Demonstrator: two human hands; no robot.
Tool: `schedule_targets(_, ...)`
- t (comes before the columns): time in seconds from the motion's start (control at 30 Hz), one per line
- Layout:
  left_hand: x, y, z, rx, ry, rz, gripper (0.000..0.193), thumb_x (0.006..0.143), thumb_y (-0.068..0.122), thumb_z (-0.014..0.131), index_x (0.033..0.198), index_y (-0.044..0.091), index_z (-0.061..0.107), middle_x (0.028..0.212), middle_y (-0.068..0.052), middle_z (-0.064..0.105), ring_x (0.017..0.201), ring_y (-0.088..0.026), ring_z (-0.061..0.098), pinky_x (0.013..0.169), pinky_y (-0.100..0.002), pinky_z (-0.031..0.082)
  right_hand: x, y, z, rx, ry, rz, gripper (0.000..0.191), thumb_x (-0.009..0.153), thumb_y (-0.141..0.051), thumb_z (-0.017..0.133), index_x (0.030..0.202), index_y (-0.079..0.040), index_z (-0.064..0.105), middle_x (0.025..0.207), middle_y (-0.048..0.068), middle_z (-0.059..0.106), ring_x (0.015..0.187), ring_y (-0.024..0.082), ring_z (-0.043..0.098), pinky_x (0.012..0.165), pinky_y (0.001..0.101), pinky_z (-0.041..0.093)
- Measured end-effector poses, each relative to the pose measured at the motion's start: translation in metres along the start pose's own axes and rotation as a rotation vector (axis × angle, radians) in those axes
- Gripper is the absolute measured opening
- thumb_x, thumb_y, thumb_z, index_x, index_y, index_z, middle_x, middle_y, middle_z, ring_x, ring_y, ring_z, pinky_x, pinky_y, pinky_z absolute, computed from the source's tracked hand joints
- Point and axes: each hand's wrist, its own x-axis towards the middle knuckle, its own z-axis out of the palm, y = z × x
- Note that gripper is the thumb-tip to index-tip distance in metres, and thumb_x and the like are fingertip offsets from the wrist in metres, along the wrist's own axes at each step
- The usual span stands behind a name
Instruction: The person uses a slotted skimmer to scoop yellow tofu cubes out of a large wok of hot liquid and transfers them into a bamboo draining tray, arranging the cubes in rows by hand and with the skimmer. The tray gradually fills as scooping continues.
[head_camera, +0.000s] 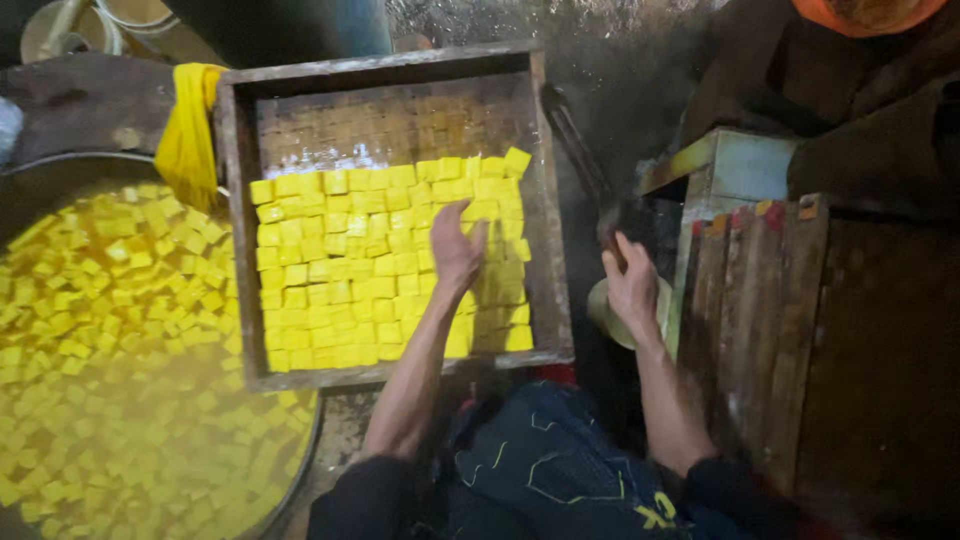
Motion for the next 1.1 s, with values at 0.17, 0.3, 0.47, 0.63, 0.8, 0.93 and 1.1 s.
schedule_targets(0.17, 0.078, 0.034, 0.100, 0.227, -0.181, 0.138, 0.061, 0.081, 0.020, 0.069, 0.138, 0.005, 0.056, 0.139, -0.018, 0.058, 0.134, -0.038, 0.048, 0.110, -0.056, 0.036, -0.037, 0.063, -0.008, 0.230, -0.050, 0.395, 0.036, 0.099, -0.014, 0.069, 0.131, 0.000, 0.069, 0.086, 0.010, 0.072, 0.077, 0.015, 0.064, 0.072, 0.0303, 0.051)
schedule_targets(0.3, 0.105, 0.032, 0.112, 0.497, -0.502, 0.070, 0.046, 0.091, 0.026, 0.063, 0.134, 0.011, 0.059, 0.143, -0.014, 0.057, 0.143, -0.034, 0.046, 0.124, -0.058, 0.029, -0.059, 0.093, -0.021, 0.415, -0.004, 0.480, 0.041, 0.098, -0.012, 0.066, 0.136, 0.004, 0.065, 0.103, 0.007, 0.076, 0.088, 0.011, 0.068, 0.080, 0.0251, 0.053)
schedule_targets(0.47, 0.065, 0.014, 0.073, 0.453, -0.233, 0.174, 0.050, 0.095, 0.033, 0.061, 0.138, 0.008, 0.054, 0.147, -0.020, 0.050, 0.142, -0.038, 0.041, 0.116, -0.066, 0.024, -0.056, 0.105, -0.025, 0.516, 0.000, 0.678, 0.050, 0.098, -0.012, 0.061, 0.144, 0.004, 0.051, 0.105, 0.009, 0.075, 0.085, 0.013, 0.069, 0.076, 0.0269, 0.054)
schedule_targets(0.63, -0.043, -0.014, -0.039, 0.331, -0.186, 0.079, 0.048, 0.088, 0.032, 0.068, 0.130, 0.009, 0.062, 0.144, -0.020, 0.055, 0.137, -0.038, 0.047, 0.112, -0.064, 0.032, -0.025, 0.069, 0.007, 0.493, -0.073, 0.522, 0.037, 0.106, -0.017, 0.060, 0.138, 0.003, 0.058, 0.094, 0.010, 0.073, 0.073, 0.013, 0.063, 0.067, 0.0290, 0.049)
schedule_targets(0.8, -0.152, -0.057, -0.203, 0.368, 0.475, -0.329, 0.042, 0.087, 0.018, 0.070, 0.127, 0.006, 0.065, 0.133, -0.019, 0.063, 0.124, -0.038, 0.058, 0.109, -0.048, 0.045, -0.010, -0.018, 0.061, 0.557, -0.236, 0.224, 0.029, 0.115, -0.024, 0.062, 0.115, 0.004, 0.067, 0.089, 0.008, 0.069, 0.075, 0.013, 0.062, 0.069, 0.0293, 0.051)
schedule_targets(0.93, -0.247, -0.101, -0.324, 0.648, 0.765, -0.521, 0.044, 0.087, 0.014, 0.070, 0.129, 0.003, 0.063, 0.131, -0.019, 0.064, 0.123, -0.040, 0.058, 0.107, -0.051, 0.043, -0.041, -0.126, 0.133, 0.750, -0.528, 0.113, 0.026, 0.108, -0.025, 0.061, 0.113, 0.000, 0.063, 0.086, 0.006, 0.067, 0.069, 0.014, 0.063, 0.065, 0.0291, 0.052)
schedule_targets(1.1, -0.347, -0.126, -0.396, 0.701, 0.865, -0.720, 0.044, 0.086, 0.016, 0.070, 0.128, 0.005, 0.062, 0.130, -0.020, 0.064, 0.123, -0.040, 0.056, 0.105, -0.051, 0.044, -0.131, -0.270, 0.242, 0.532, -0.880, -0.151, 0.029, 0.106, -0.027, 0.060, 0.098, 0.000, 0.067, 0.077, 0.007, 0.064, 0.064, 0.013, 0.059, 0.059, 0.0284, 0.048)
